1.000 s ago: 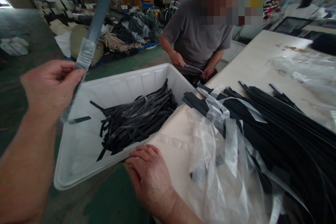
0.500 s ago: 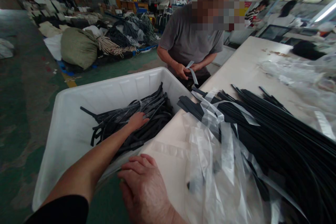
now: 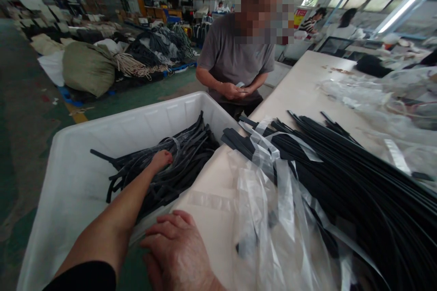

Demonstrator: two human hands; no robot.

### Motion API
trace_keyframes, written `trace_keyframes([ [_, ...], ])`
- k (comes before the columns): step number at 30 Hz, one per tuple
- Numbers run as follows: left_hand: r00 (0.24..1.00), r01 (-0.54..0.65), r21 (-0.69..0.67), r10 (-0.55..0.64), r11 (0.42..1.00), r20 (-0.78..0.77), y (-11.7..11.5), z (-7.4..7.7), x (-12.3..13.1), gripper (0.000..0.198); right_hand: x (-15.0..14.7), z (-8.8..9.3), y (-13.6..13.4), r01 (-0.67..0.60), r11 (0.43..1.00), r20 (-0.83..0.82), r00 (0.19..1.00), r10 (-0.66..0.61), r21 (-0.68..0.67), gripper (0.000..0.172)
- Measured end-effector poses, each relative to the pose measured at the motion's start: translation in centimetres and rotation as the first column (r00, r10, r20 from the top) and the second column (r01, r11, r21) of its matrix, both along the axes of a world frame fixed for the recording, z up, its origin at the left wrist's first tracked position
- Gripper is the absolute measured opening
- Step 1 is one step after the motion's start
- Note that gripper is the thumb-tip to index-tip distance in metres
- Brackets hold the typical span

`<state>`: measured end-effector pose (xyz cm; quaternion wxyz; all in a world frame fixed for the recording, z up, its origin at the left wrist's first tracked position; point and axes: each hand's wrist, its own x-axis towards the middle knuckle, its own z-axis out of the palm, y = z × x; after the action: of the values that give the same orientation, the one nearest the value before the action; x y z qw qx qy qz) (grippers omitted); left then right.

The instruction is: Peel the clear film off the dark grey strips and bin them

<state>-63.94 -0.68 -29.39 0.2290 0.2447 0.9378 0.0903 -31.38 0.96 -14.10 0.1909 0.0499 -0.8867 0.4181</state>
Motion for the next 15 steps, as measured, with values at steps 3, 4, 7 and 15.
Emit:
trace_keyframes([
  [3, 0.998, -0.049, 0.025, 0.048, 0.998, 0.045, -1.1, 1.8, -1.3, 0.035, 0.2, 0.0, -0.1, 0.005, 1.0, 0.018, 1.0, -0.005, -0.009, 0.008],
  [4, 0.997, -0.059, 0.03, 0.057, 0.998, 0.053, -1.4, 2.2, -1.5, 0.035, 0.2, -0.1, -0.1, 0.0, 1.0, 0.026, 1.0, 0.0, -0.009, 0.008],
  [7, 0.994, -0.076, 0.049, 0.072, 0.996, 0.077, -1.0, 2.0, -0.5, 0.035, 0.1, -0.5, -0.2, -0.029, 0.999, 0.045, 0.999, 0.028, 0.015, 0.006],
  [15, 0.968, -0.173, 0.203, 0.128, 0.964, 0.218, 3.2, 0.3, 5.0, 0.034, -0.4, -0.4, -0.2, -0.051, 0.998, 0.013, 0.999, 0.05, 0.042, 0.006],
])
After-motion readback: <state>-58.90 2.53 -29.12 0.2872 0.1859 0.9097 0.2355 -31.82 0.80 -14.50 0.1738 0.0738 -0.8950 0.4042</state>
